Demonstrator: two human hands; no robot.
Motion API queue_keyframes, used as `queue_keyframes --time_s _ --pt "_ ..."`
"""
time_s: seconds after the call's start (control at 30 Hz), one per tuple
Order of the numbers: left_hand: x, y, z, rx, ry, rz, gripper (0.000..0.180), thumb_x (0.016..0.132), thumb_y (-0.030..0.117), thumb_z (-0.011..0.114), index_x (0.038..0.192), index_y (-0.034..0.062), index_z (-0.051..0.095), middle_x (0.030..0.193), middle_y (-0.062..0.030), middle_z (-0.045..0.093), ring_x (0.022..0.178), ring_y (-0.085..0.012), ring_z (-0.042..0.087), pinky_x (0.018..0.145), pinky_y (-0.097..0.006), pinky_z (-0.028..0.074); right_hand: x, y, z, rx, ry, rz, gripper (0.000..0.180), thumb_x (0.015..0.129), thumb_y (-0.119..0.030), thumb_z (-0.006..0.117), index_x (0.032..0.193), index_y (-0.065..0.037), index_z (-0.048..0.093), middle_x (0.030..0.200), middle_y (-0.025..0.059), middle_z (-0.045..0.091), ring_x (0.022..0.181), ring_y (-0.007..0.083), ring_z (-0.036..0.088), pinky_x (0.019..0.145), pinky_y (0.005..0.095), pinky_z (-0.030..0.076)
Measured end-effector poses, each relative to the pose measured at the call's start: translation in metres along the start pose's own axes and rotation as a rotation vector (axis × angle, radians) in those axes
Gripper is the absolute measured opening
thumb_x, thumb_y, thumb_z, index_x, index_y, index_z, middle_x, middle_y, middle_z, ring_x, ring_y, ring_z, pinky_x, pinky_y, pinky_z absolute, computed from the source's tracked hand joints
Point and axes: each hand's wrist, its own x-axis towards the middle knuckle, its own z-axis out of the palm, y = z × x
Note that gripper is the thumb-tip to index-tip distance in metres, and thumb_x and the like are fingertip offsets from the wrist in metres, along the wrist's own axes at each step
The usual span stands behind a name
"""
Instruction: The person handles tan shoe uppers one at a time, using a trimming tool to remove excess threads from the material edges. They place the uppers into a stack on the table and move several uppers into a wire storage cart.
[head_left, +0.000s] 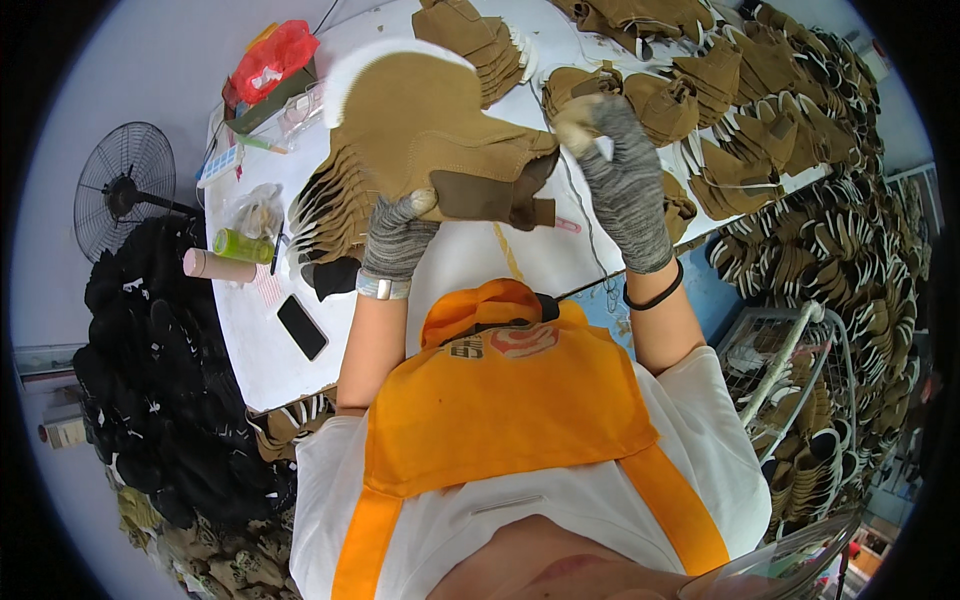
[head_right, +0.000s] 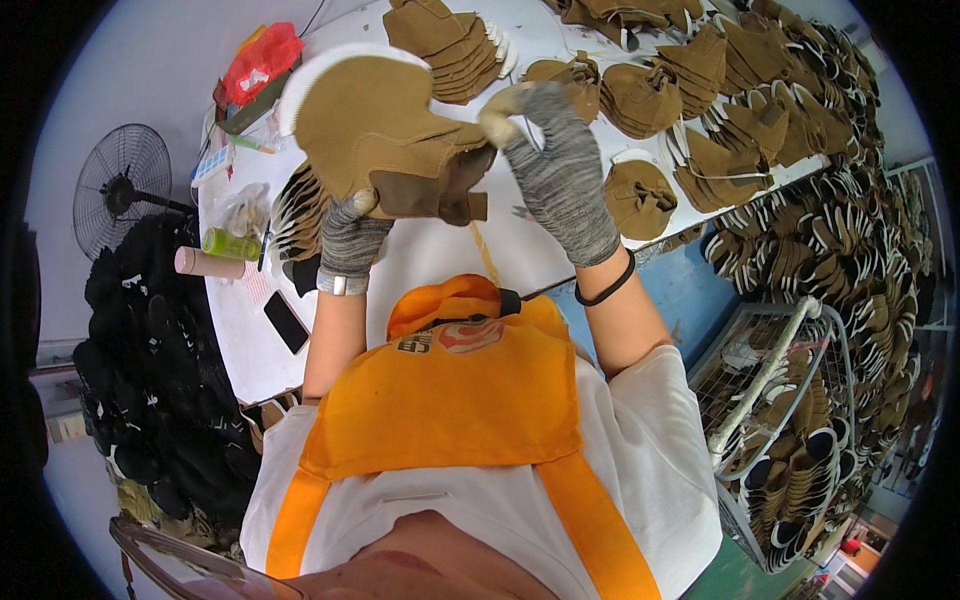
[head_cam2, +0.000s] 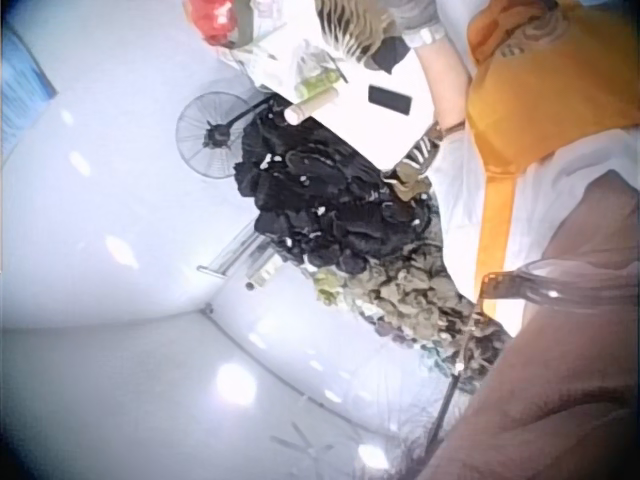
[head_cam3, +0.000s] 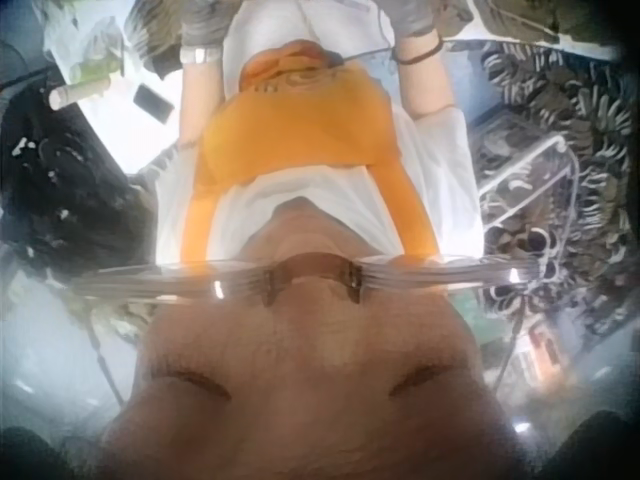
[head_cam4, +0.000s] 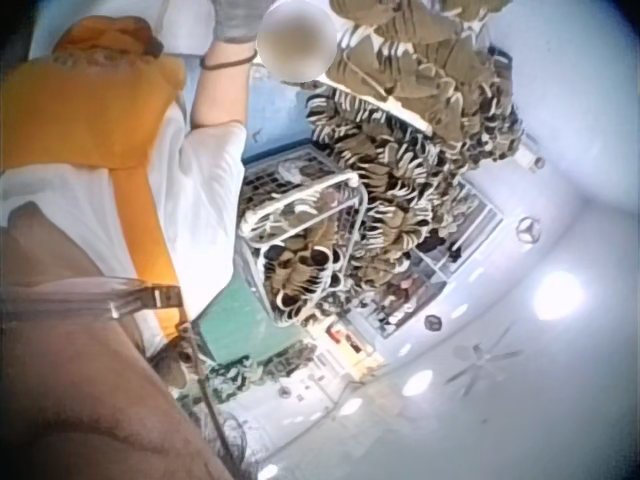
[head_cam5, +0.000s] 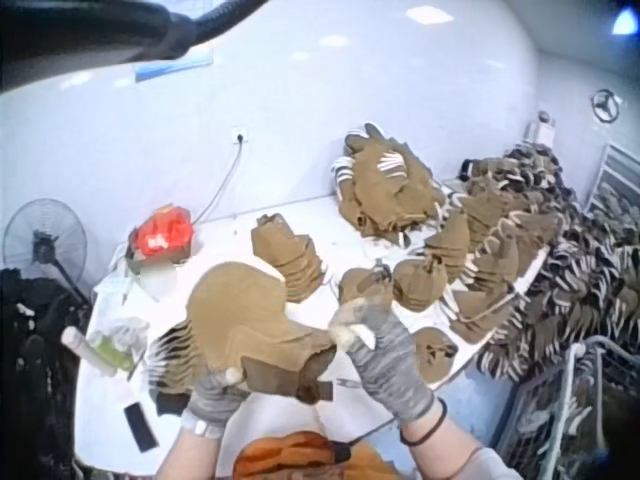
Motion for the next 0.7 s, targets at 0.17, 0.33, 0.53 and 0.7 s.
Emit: queue_keyframes --time_s 0.17,0.33,0.53,0.7 --pt "-0.001 0.006 -0.004 0.035 0.016 0.071 0.079 0.073 0.007 0.077 0.14 0.0039 0.037 0.136 -0.0127 0.048 0.126 -0.029 0.047 0.11 -0.043 0.038 -0.017 0.01 -0.008 0.047 -0.073 0.145 0.031 0.09 -0.028 0.066 0.105 -0.001 0.061 0.093 0.0126 0.065 0.085 0.0281 0.062 0.079 0.0365 0.05" --pt "-0.003 0.006 0.012 0.016 0.042 0.134 0.071 0.073 0.011 0.076 0.135 0.0029 0.043 0.127 -0.0125 0.054 0.116 -0.0277 0.055 0.101 -0.043 0.046 -0.029 0.003 0.007 0.131 -0.458 0.293 0.036 0.093 -0.037 0.06 0.098 -0.001 0.06 0.083 0.0108 0.062 0.077 0.0242 0.06 0.071 0.0357 0.049" --pt "0.004 -0.006 0.005 -0.222 -0.063 0.041 0.078 0.077 0.024 0.076 0.14 0.0026 0.036 0.136 -0.0156 0.047 0.124 -0.0336 0.049 0.107 -0.05 0.039 -0.03 0.005 0.017 0.837 -0.454 0.584 0.049 0.097 -0.05 0.05 0.093 -0.002 0.06 0.08 0.0058 0.059 0.076 0.0155 0.058 0.074 0.0301 0.048" --pt "0.01 -0.02 -0.007 -0.403 -0.175 -0.024 0.066 0.088 0.038 0.061 0.14 0.0045 0.037 0.138 -0.0167 0.045 0.126 -0.0338 0.045 0.109 -0.052 0.034 -0.028 -0.008 0.015 0.753 -0.46 0.547 0.05 0.096 -0.05 0.05 0.096 -0.001 0.061 0.083 0.0068 0.061 0.077 0.0165 0.058 0.076 0.0296 0.048"
